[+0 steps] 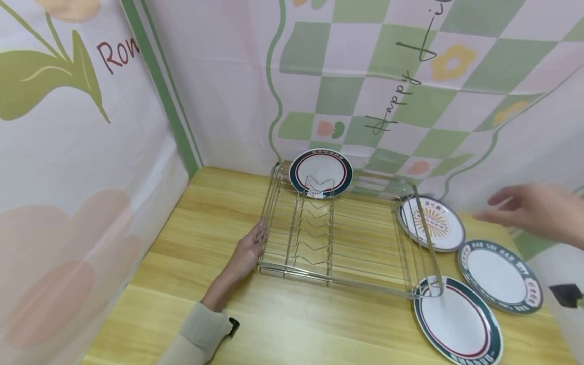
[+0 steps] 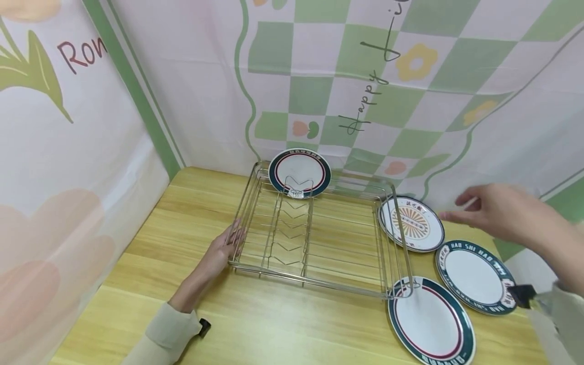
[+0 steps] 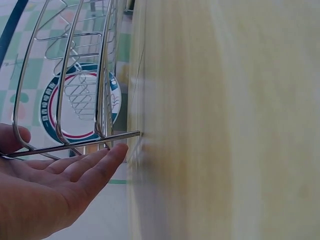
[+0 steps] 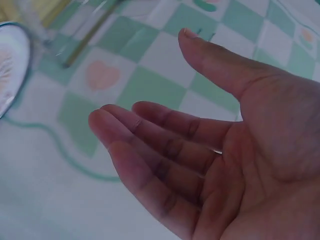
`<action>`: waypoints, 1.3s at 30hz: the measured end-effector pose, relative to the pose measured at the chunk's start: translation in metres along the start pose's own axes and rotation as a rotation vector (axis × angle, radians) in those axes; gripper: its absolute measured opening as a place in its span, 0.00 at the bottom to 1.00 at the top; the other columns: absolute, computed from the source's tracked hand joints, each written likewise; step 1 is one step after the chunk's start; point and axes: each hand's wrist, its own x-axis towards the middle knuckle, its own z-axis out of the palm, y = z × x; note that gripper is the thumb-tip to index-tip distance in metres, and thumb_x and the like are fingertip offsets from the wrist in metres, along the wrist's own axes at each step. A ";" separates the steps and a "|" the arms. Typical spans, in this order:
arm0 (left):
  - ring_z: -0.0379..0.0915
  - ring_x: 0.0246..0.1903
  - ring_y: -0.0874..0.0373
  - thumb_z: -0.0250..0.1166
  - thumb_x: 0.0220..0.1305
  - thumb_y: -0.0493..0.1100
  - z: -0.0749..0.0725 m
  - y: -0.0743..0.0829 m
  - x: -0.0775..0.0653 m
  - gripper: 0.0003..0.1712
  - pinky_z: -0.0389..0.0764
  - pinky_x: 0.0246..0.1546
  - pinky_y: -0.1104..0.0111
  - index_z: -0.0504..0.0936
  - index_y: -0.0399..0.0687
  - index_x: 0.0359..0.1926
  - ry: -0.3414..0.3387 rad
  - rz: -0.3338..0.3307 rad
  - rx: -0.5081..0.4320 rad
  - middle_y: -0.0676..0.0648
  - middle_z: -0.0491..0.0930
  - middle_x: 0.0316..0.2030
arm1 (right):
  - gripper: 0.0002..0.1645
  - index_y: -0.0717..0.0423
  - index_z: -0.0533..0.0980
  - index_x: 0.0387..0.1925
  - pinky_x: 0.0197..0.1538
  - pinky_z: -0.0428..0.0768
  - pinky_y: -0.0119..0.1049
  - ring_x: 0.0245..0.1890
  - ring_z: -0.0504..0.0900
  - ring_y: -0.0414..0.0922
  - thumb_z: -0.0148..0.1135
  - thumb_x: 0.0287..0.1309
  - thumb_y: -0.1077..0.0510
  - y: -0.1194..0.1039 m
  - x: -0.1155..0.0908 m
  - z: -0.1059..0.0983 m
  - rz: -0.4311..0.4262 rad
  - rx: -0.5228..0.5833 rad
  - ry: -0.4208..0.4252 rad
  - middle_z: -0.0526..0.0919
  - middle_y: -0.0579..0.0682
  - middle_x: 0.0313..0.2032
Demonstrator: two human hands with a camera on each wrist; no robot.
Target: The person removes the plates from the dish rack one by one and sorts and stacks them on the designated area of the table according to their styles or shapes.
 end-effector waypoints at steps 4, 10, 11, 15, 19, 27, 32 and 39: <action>0.53 0.80 0.36 0.45 0.66 0.27 0.000 0.000 0.000 0.45 0.50 0.82 0.50 0.43 0.34 0.84 0.001 -0.007 0.005 0.31 0.50 0.82 | 0.37 0.80 0.77 0.54 0.39 0.88 0.63 0.35 0.88 0.63 0.71 0.67 0.45 -0.020 0.021 -0.014 -0.093 -0.009 0.023 0.87 0.73 0.40; 0.55 0.79 0.35 0.45 0.66 0.28 0.000 -0.001 0.001 0.46 0.50 0.82 0.49 0.44 0.35 0.84 0.012 -0.012 0.020 0.31 0.51 0.81 | 0.32 0.74 0.78 0.57 0.46 0.88 0.60 0.40 0.90 0.57 0.71 0.68 0.49 -0.049 0.059 -0.028 -0.227 0.024 0.038 0.91 0.61 0.41; 0.55 0.79 0.35 0.45 0.66 0.28 0.000 -0.001 0.001 0.46 0.50 0.82 0.49 0.44 0.35 0.84 0.014 -0.014 0.023 0.31 0.51 0.81 | 0.31 0.73 0.78 0.57 0.48 0.88 0.60 0.41 0.90 0.57 0.71 0.68 0.49 -0.054 0.065 -0.029 -0.246 0.033 0.038 0.91 0.60 0.42; 0.56 0.78 0.34 0.46 0.65 0.28 0.001 0.000 0.001 0.46 0.50 0.82 0.48 0.44 0.34 0.84 0.015 -0.012 0.028 0.31 0.51 0.81 | 0.29 0.72 0.79 0.57 0.52 0.87 0.60 0.45 0.89 0.58 0.71 0.68 0.51 -0.071 0.089 -0.028 -0.308 0.079 0.021 0.90 0.62 0.44; 0.55 0.79 0.35 0.45 0.66 0.28 0.001 0.001 0.001 0.46 0.51 0.82 0.48 0.43 0.34 0.84 0.005 -0.012 0.030 0.31 0.51 0.82 | 0.30 0.72 0.79 0.58 0.55 0.86 0.60 0.47 0.89 0.58 0.70 0.69 0.50 -0.082 0.113 -0.019 -0.345 0.100 0.001 0.90 0.63 0.46; 0.55 0.79 0.35 0.46 0.66 0.28 -0.001 0.002 -0.002 0.46 0.54 0.81 0.47 0.44 0.35 0.84 0.013 -0.026 0.023 0.31 0.52 0.81 | 0.26 0.72 0.81 0.55 0.56 0.86 0.59 0.46 0.89 0.59 0.70 0.69 0.52 -0.103 0.163 0.006 -0.429 0.161 -0.003 0.90 0.63 0.45; 0.57 0.78 0.35 0.46 0.64 0.27 -0.002 0.002 -0.002 0.47 0.53 0.82 0.48 0.45 0.35 0.84 0.018 -0.027 0.023 0.30 0.54 0.81 | 0.28 0.75 0.79 0.57 0.59 0.85 0.60 0.50 0.88 0.62 0.70 0.69 0.53 -0.118 0.186 0.024 -0.443 0.225 -0.010 0.88 0.68 0.48; 0.57 0.78 0.35 0.47 0.64 0.28 0.000 0.001 -0.001 0.48 0.52 0.82 0.47 0.45 0.36 0.84 0.023 -0.029 0.031 0.31 0.54 0.80 | 0.18 0.68 0.83 0.52 0.56 0.86 0.52 0.47 0.88 0.58 0.69 0.69 0.57 -0.138 0.215 0.048 -0.426 0.336 0.035 0.90 0.64 0.47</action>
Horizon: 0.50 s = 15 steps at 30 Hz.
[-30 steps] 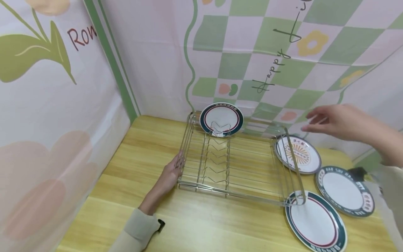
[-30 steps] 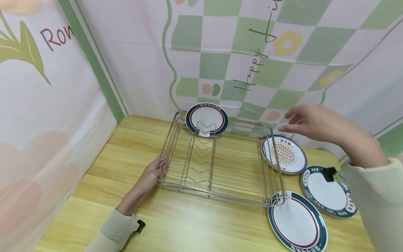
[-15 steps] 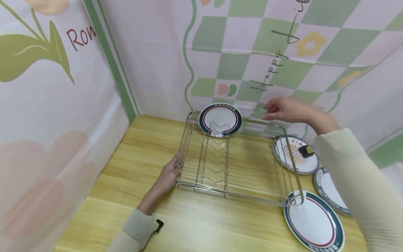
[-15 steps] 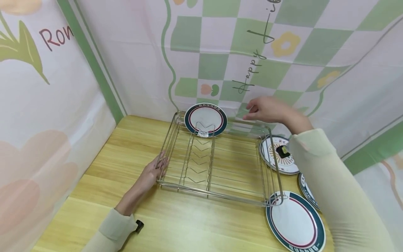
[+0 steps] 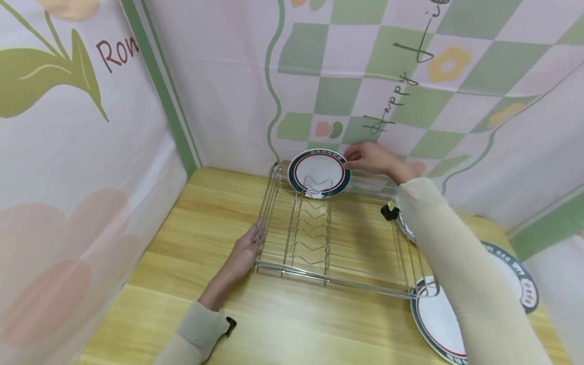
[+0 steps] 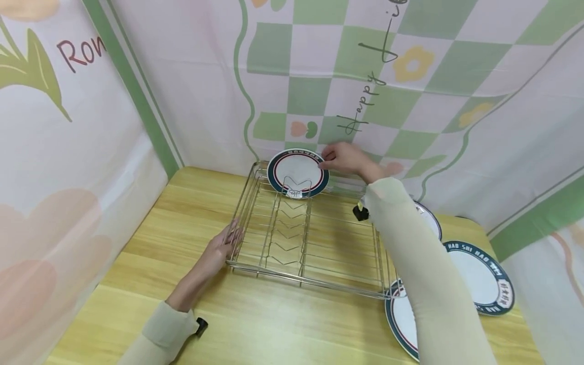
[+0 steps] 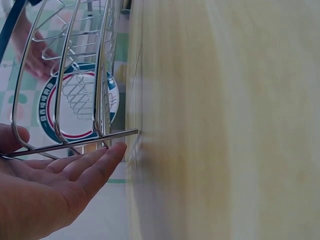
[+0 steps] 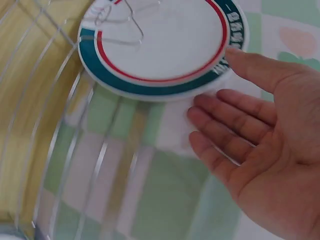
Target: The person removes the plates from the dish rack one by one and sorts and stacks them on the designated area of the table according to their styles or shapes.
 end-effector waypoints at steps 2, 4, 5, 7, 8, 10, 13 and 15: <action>0.57 0.78 0.35 0.47 0.64 0.28 0.001 0.001 0.001 0.47 0.52 0.82 0.47 0.45 0.37 0.84 -0.005 0.003 0.000 0.31 0.54 0.80 | 0.14 0.67 0.84 0.46 0.46 0.85 0.45 0.38 0.86 0.54 0.69 0.69 0.58 -0.001 0.006 0.005 0.001 0.005 0.019 0.89 0.61 0.40; 0.57 0.78 0.35 0.46 0.65 0.28 0.001 0.002 0.001 0.47 0.53 0.81 0.47 0.44 0.37 0.84 -0.012 0.006 -0.001 0.30 0.54 0.80 | 0.10 0.64 0.84 0.40 0.37 0.79 0.39 0.31 0.81 0.49 0.69 0.68 0.58 -0.002 0.011 0.010 -0.007 -0.001 0.028 0.87 0.57 0.34; 0.56 0.78 0.36 0.46 0.65 0.28 0.001 0.002 0.001 0.47 0.54 0.81 0.47 0.44 0.36 0.84 -0.015 0.005 -0.003 0.30 0.54 0.80 | 0.10 0.63 0.83 0.38 0.34 0.75 0.37 0.28 0.78 0.47 0.69 0.68 0.58 -0.003 0.013 0.013 -0.010 -0.001 0.031 0.85 0.56 0.31; 0.56 0.78 0.35 0.46 0.65 0.27 0.001 0.002 0.001 0.47 0.54 0.81 0.47 0.44 0.35 0.84 -0.018 0.008 -0.002 0.30 0.54 0.80 | 0.09 0.61 0.82 0.34 0.31 0.72 0.36 0.25 0.74 0.45 0.68 0.68 0.59 -0.004 0.017 0.018 -0.010 -0.004 0.032 0.82 0.53 0.28; 0.56 0.78 0.35 0.46 0.64 0.27 0.001 0.002 0.000 0.47 0.55 0.81 0.47 0.44 0.34 0.84 -0.017 0.012 0.002 0.29 0.54 0.80 | 0.09 0.61 0.82 0.33 0.31 0.72 0.36 0.24 0.73 0.44 0.68 0.68 0.59 -0.004 0.019 0.022 -0.011 0.000 0.035 0.82 0.53 0.27; 0.57 0.78 0.34 0.46 0.63 0.27 0.001 0.001 0.000 0.47 0.54 0.81 0.46 0.44 0.33 0.83 -0.010 0.015 0.007 0.28 0.55 0.80 | 0.09 0.61 0.81 0.31 0.30 0.72 0.35 0.23 0.73 0.43 0.68 0.67 0.60 -0.004 0.023 0.029 -0.003 0.007 0.042 0.81 0.51 0.26; 0.58 0.77 0.33 0.46 0.62 0.26 0.001 0.000 0.000 0.47 0.53 0.81 0.45 0.45 0.32 0.83 -0.001 0.022 0.019 0.28 0.56 0.79 | 0.11 0.62 0.80 0.29 0.28 0.71 0.35 0.22 0.70 0.43 0.68 0.68 0.61 -0.003 0.026 0.038 0.015 0.020 0.042 0.79 0.53 0.24; 0.58 0.77 0.33 0.47 0.62 0.26 0.001 0.000 0.000 0.47 0.53 0.81 0.45 0.45 0.32 0.83 -0.001 0.019 0.022 0.28 0.56 0.79 | 0.09 0.64 0.82 0.33 0.26 0.72 0.34 0.21 0.71 0.43 0.67 0.68 0.61 -0.003 0.026 0.043 0.036 0.044 0.023 0.82 0.57 0.26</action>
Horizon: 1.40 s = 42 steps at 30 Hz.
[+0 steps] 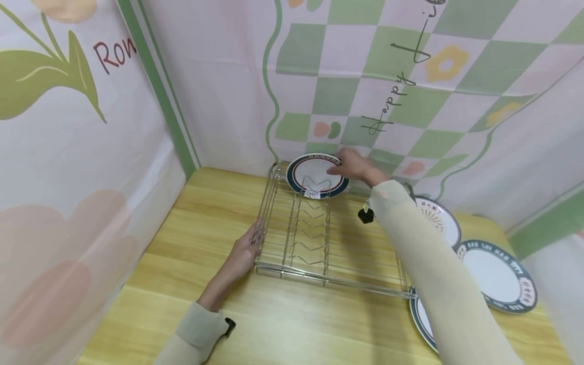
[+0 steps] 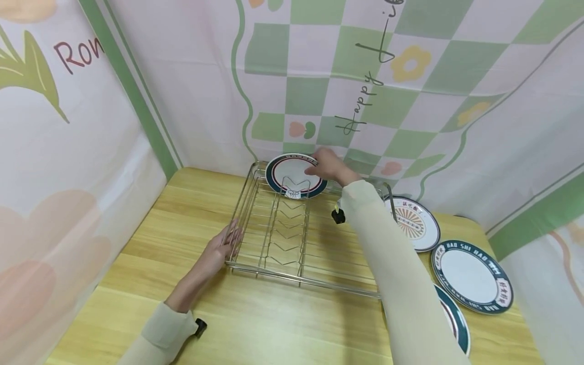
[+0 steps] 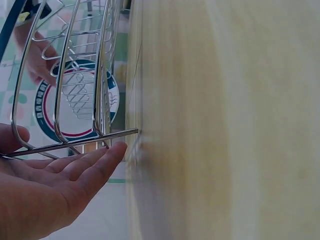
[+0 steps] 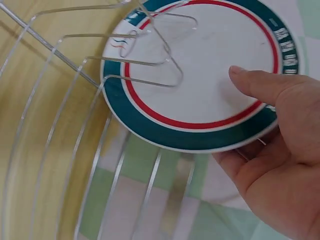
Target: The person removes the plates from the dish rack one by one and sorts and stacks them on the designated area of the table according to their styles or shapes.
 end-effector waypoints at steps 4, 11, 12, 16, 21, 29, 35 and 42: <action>0.57 0.78 0.34 0.46 0.63 0.26 0.000 0.000 0.000 0.47 0.53 0.81 0.46 0.45 0.32 0.83 -0.008 -0.001 -0.012 0.28 0.55 0.79 | 0.15 0.67 0.82 0.53 0.32 0.83 0.39 0.26 0.82 0.51 0.65 0.71 0.60 -0.002 -0.001 0.009 0.042 0.036 -0.031 0.89 0.66 0.39; 0.57 0.78 0.36 0.47 0.63 0.27 0.000 0.001 0.000 0.47 0.53 0.82 0.47 0.45 0.35 0.84 0.001 -0.011 -0.013 0.30 0.56 0.80 | 0.18 0.69 0.81 0.55 0.27 0.79 0.37 0.21 0.79 0.47 0.64 0.73 0.58 -0.002 -0.001 0.013 0.023 -0.022 -0.007 0.89 0.66 0.38; 0.57 0.78 0.36 0.46 0.63 0.27 0.000 0.001 0.000 0.47 0.52 0.82 0.47 0.45 0.35 0.84 0.001 -0.009 -0.015 0.30 0.56 0.80 | 0.18 0.69 0.82 0.54 0.25 0.76 0.35 0.19 0.76 0.45 0.64 0.73 0.58 -0.002 -0.001 0.013 0.022 -0.032 -0.006 0.89 0.66 0.36; 0.56 0.78 0.35 0.46 0.64 0.27 0.001 0.000 0.001 0.48 0.52 0.82 0.46 0.43 0.35 0.84 -0.014 -0.006 -0.029 0.30 0.53 0.80 | 0.16 0.69 0.83 0.51 0.24 0.73 0.32 0.18 0.74 0.41 0.65 0.73 0.58 0.001 -0.001 0.014 0.024 -0.060 0.004 0.89 0.65 0.34; 0.56 0.79 0.35 0.46 0.64 0.27 0.001 0.001 0.001 0.47 0.53 0.82 0.47 0.44 0.36 0.84 -0.020 -0.004 -0.032 0.30 0.53 0.81 | 0.16 0.69 0.83 0.48 0.22 0.72 0.32 0.17 0.74 0.41 0.65 0.72 0.57 0.004 -0.002 0.015 0.016 -0.073 0.016 0.88 0.64 0.31; 0.56 0.78 0.35 0.46 0.64 0.27 0.001 -0.001 0.002 0.47 0.52 0.81 0.47 0.44 0.35 0.84 -0.015 -0.002 -0.018 0.30 0.54 0.80 | 0.15 0.70 0.83 0.49 0.23 0.74 0.32 0.18 0.76 0.42 0.65 0.72 0.59 0.005 -0.001 0.015 0.012 -0.055 0.030 0.89 0.65 0.32; 0.56 0.79 0.36 0.45 0.65 0.27 0.001 0.000 0.001 0.47 0.52 0.82 0.48 0.44 0.35 0.84 -0.015 0.000 -0.018 0.30 0.54 0.80 | 0.13 0.70 0.84 0.45 0.22 0.73 0.31 0.17 0.75 0.43 0.66 0.70 0.61 0.005 -0.001 0.014 0.003 -0.069 0.049 0.87 0.64 0.28; 0.56 0.78 0.35 0.45 0.64 0.27 0.000 0.000 0.001 0.47 0.52 0.82 0.48 0.44 0.34 0.84 -0.006 0.003 -0.013 0.29 0.55 0.80 | 0.10 0.70 0.82 0.40 0.28 0.79 0.38 0.24 0.79 0.49 0.67 0.69 0.62 -0.001 -0.004 0.006 -0.012 -0.073 0.099 0.85 0.63 0.31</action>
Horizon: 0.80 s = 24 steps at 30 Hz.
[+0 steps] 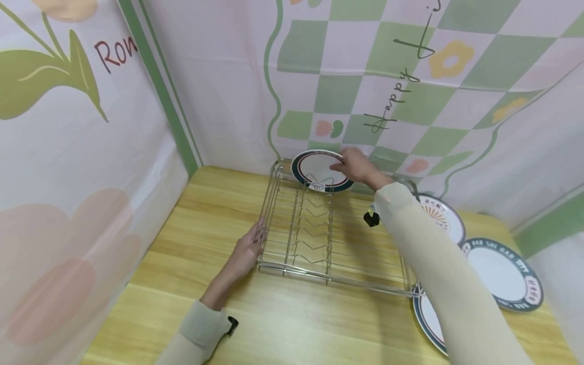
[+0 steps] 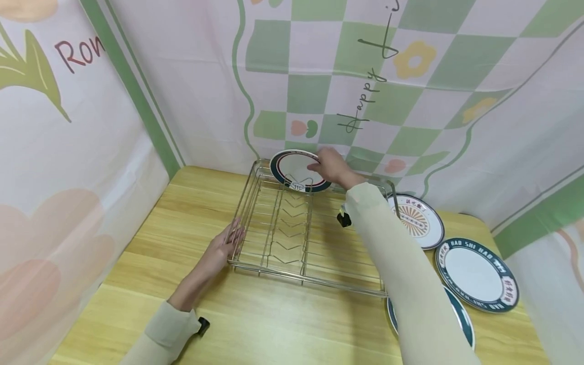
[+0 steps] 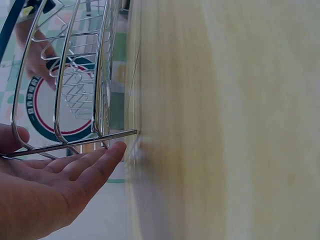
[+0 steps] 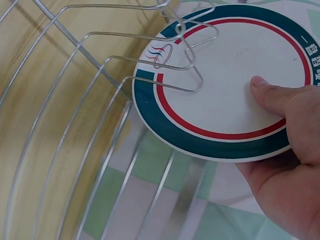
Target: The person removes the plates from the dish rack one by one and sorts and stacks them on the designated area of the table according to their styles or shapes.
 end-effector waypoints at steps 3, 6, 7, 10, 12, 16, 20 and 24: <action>0.56 0.79 0.36 0.46 0.64 0.27 0.000 0.001 0.000 0.47 0.52 0.82 0.48 0.44 0.35 0.84 -0.003 -0.004 -0.004 0.30 0.55 0.80 | 0.11 0.71 0.82 0.43 0.34 0.81 0.46 0.28 0.81 0.54 0.66 0.70 0.62 -0.001 -0.003 -0.008 -0.020 -0.006 0.024 0.86 0.65 0.35; 0.55 0.79 0.36 0.46 0.64 0.27 -0.001 0.001 0.000 0.47 0.52 0.82 0.49 0.44 0.35 0.84 -0.006 -0.008 -0.007 0.30 0.54 0.80 | 0.12 0.71 0.82 0.45 0.31 0.76 0.44 0.26 0.78 0.51 0.66 0.71 0.62 -0.001 -0.008 -0.016 -0.022 0.008 0.047 0.86 0.64 0.33; 0.55 0.79 0.35 0.46 0.64 0.27 -0.001 0.002 0.000 0.47 0.52 0.82 0.48 0.44 0.35 0.84 -0.006 -0.006 -0.005 0.30 0.54 0.80 | 0.12 0.71 0.83 0.43 0.29 0.74 0.42 0.23 0.76 0.50 0.65 0.71 0.62 0.000 -0.009 -0.019 -0.020 0.016 0.051 0.84 0.62 0.29; 0.55 0.79 0.35 0.46 0.65 0.27 -0.002 0.001 0.000 0.47 0.52 0.82 0.48 0.44 0.34 0.84 -0.003 -0.006 0.003 0.30 0.54 0.80 | 0.13 0.69 0.81 0.32 0.23 0.64 0.35 0.16 0.65 0.43 0.65 0.71 0.62 0.000 -0.015 -0.028 -0.001 0.030 0.071 0.73 0.52 0.17; 0.56 0.78 0.35 0.46 0.65 0.27 -0.002 0.001 0.000 0.47 0.52 0.82 0.48 0.44 0.34 0.84 0.001 -0.006 0.013 0.29 0.55 0.80 | 0.17 0.65 0.76 0.25 0.21 0.60 0.33 0.15 0.60 0.42 0.65 0.71 0.62 0.000 -0.019 -0.035 0.008 0.042 0.079 0.65 0.47 0.14; 0.57 0.78 0.35 0.46 0.64 0.27 -0.001 0.000 0.000 0.47 0.52 0.82 0.47 0.45 0.34 0.84 0.006 -0.003 0.029 0.29 0.56 0.79 | 0.24 0.57 0.69 0.17 0.21 0.60 0.32 0.16 0.60 0.41 0.67 0.69 0.62 0.001 -0.029 -0.050 -0.001 0.009 0.126 0.62 0.43 0.14; 0.56 0.78 0.35 0.46 0.64 0.27 0.000 -0.001 0.001 0.47 0.51 0.82 0.47 0.44 0.34 0.84 0.002 0.000 0.025 0.29 0.55 0.80 | 0.21 0.60 0.72 0.19 0.22 0.60 0.33 0.16 0.61 0.43 0.68 0.68 0.63 0.001 -0.042 -0.064 -0.022 0.003 0.170 0.63 0.44 0.14; 0.55 0.79 0.35 0.45 0.65 0.27 0.000 -0.001 0.001 0.47 0.51 0.82 0.48 0.43 0.34 0.84 -0.006 0.001 0.017 0.29 0.54 0.80 | 0.10 0.69 0.83 0.35 0.22 0.62 0.33 0.17 0.65 0.44 0.68 0.68 0.63 -0.001 -0.062 -0.079 -0.013 0.024 0.210 0.72 0.51 0.17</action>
